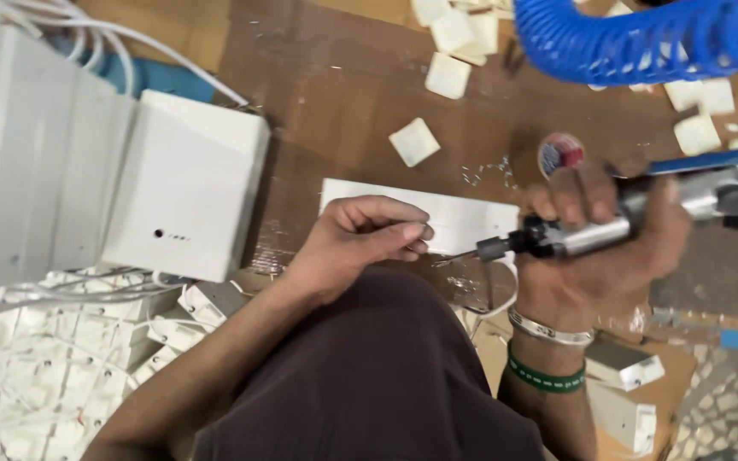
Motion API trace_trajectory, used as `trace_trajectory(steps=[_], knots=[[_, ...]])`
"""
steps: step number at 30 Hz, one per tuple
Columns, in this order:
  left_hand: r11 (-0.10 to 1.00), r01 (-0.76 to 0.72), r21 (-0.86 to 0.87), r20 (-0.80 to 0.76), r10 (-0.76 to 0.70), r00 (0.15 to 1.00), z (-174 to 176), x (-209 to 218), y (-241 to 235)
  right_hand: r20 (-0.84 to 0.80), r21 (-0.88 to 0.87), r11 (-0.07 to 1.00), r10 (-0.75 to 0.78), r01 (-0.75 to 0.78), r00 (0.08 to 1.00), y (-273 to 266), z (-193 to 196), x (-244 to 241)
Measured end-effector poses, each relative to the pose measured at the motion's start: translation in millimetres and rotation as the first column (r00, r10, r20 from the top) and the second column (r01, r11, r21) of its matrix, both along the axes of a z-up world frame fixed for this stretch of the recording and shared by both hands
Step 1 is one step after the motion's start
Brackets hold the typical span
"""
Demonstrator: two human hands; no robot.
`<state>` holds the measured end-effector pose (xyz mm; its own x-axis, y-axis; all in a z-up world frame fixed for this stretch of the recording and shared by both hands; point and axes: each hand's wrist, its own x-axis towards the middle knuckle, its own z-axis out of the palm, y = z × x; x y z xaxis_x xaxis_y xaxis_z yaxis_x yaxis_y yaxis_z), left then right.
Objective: The person assembles a white rectangular electrical component by inserting and tightening screws using a red-handled screwdriver and a pneumatic screwdriver. They repeatedly pick up screws, position them, and secure them into the component while working at a cluttered workbench.
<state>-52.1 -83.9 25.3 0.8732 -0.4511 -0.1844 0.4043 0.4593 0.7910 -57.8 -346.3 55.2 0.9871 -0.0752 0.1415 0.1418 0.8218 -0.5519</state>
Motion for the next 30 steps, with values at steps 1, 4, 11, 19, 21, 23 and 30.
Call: trace_trajectory(steps=[1,4,11,19,21,23,30], knots=[[0.999,0.013,-0.032,0.001,-0.013,1.000,-0.6,-0.8,4.2,-0.006,-0.054,0.996,-0.074,0.074,0.997,6.7,7.0,1.6],[0.999,0.015,-0.048,0.024,-0.013,1.000,2.8,-1.3,16.0,0.016,-0.167,0.968,-0.189,0.189,0.982,29.8,29.5,8.1],[0.997,-0.034,-0.063,0.103,0.041,0.994,1.5,-4.6,35.0,0.118,-0.313,0.897,-0.288,0.311,0.950,63.1,34.3,20.4],[0.990,-0.082,-0.112,0.116,0.095,0.989,3.2,4.0,32.6,0.222,-0.399,0.851,-0.271,0.341,0.937,62.5,38.3,36.1],[0.990,-0.077,-0.119,0.131,0.092,0.987,2.8,4.2,33.5,0.231,-0.417,0.839,-0.274,0.349,0.934,60.7,35.8,34.2],[0.993,-0.085,-0.085,0.173,0.098,0.980,0.0,3.2,34.6,0.224,-0.413,0.840,-0.281,0.352,0.933,60.4,32.8,29.2],[0.991,-0.132,-0.002,0.238,0.129,0.963,1.4,-4.1,37.3,0.166,-0.335,0.880,-0.298,0.338,0.940,71.5,40.9,18.0]])
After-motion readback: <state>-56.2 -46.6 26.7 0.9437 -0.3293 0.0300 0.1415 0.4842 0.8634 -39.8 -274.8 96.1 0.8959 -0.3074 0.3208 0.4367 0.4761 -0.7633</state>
